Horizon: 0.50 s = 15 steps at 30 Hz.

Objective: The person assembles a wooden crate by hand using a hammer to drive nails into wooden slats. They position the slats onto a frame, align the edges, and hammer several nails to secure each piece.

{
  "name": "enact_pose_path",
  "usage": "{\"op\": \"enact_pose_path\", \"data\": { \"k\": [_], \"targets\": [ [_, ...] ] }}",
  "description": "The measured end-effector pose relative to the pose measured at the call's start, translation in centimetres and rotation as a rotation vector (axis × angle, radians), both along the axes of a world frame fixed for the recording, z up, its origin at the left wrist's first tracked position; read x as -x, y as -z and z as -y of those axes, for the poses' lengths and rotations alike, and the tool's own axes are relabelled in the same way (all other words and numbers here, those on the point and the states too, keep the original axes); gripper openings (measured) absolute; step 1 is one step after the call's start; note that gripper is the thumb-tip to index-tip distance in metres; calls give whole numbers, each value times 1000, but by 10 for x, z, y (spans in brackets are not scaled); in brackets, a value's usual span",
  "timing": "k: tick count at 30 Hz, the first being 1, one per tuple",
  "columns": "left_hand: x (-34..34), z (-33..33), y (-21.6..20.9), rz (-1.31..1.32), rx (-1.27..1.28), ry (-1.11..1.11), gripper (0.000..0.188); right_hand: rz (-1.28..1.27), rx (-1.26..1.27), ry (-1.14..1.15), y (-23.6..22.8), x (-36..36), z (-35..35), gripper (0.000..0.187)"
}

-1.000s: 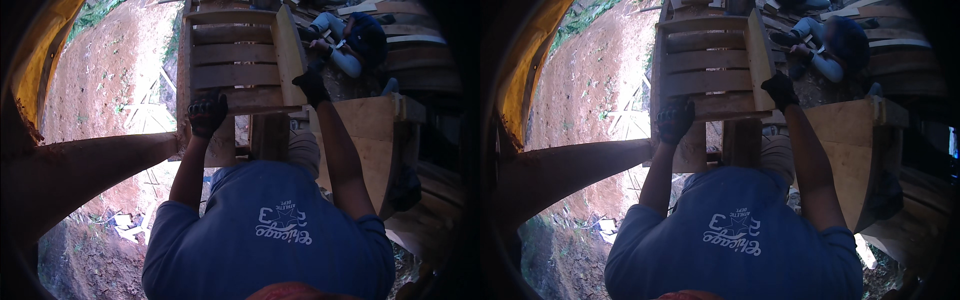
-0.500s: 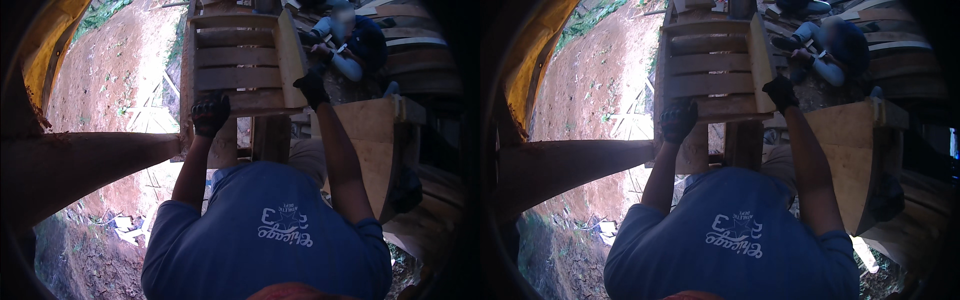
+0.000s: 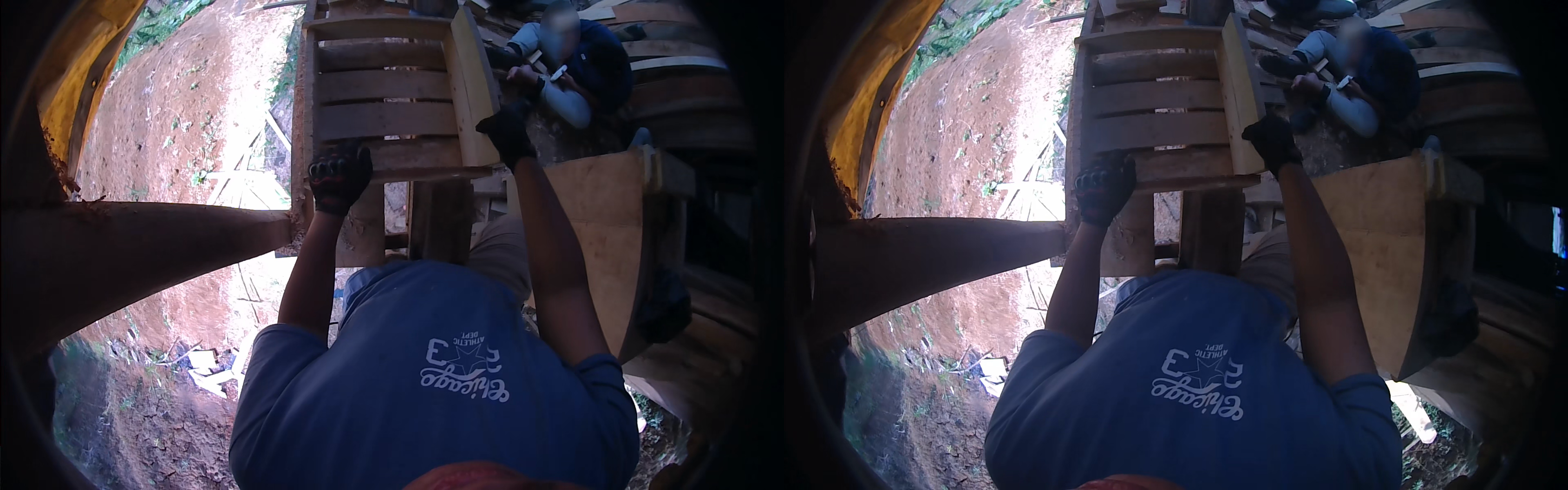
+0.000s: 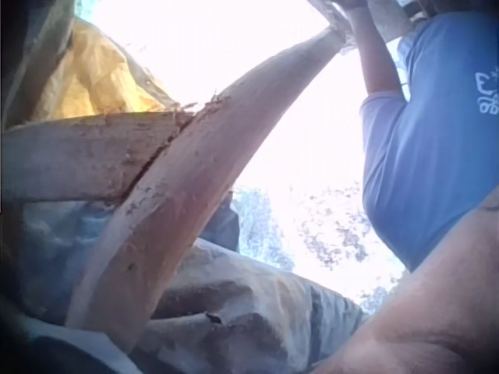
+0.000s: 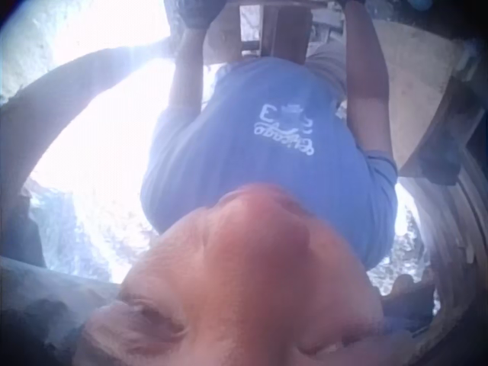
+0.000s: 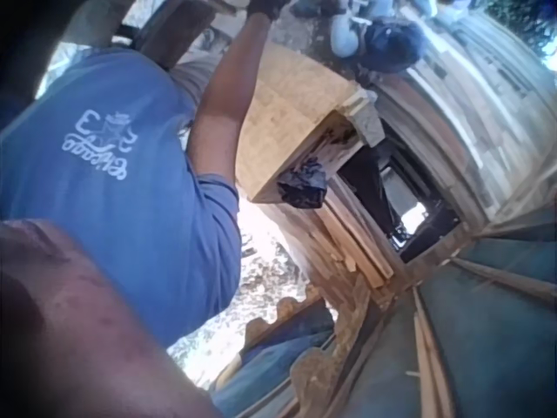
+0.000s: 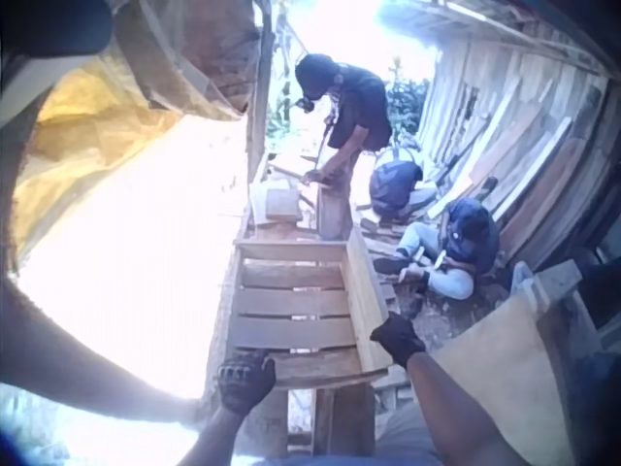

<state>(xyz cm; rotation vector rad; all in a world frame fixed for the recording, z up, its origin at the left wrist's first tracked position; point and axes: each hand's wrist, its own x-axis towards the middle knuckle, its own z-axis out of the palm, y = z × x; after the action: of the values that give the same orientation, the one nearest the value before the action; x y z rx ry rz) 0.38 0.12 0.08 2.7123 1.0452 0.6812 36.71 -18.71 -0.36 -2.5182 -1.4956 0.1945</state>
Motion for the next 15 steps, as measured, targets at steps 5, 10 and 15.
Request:
{"op": "enact_pose_path", "data": {
  "k": [5, 10, 15],
  "targets": [
    [-1, 1, -9, -59, 91, 13, 30, 6, -35, -43, 13, -9, 8, 16],
    [-1, 2, -13, -41, 49, -18, 28, 41, -80, -56, -1, 1, 4, 16],
    [-1, 0, -5, 92, 13, 29, 23, 101, 59, -81, 0, -2, 1, 19]
  ]
}}
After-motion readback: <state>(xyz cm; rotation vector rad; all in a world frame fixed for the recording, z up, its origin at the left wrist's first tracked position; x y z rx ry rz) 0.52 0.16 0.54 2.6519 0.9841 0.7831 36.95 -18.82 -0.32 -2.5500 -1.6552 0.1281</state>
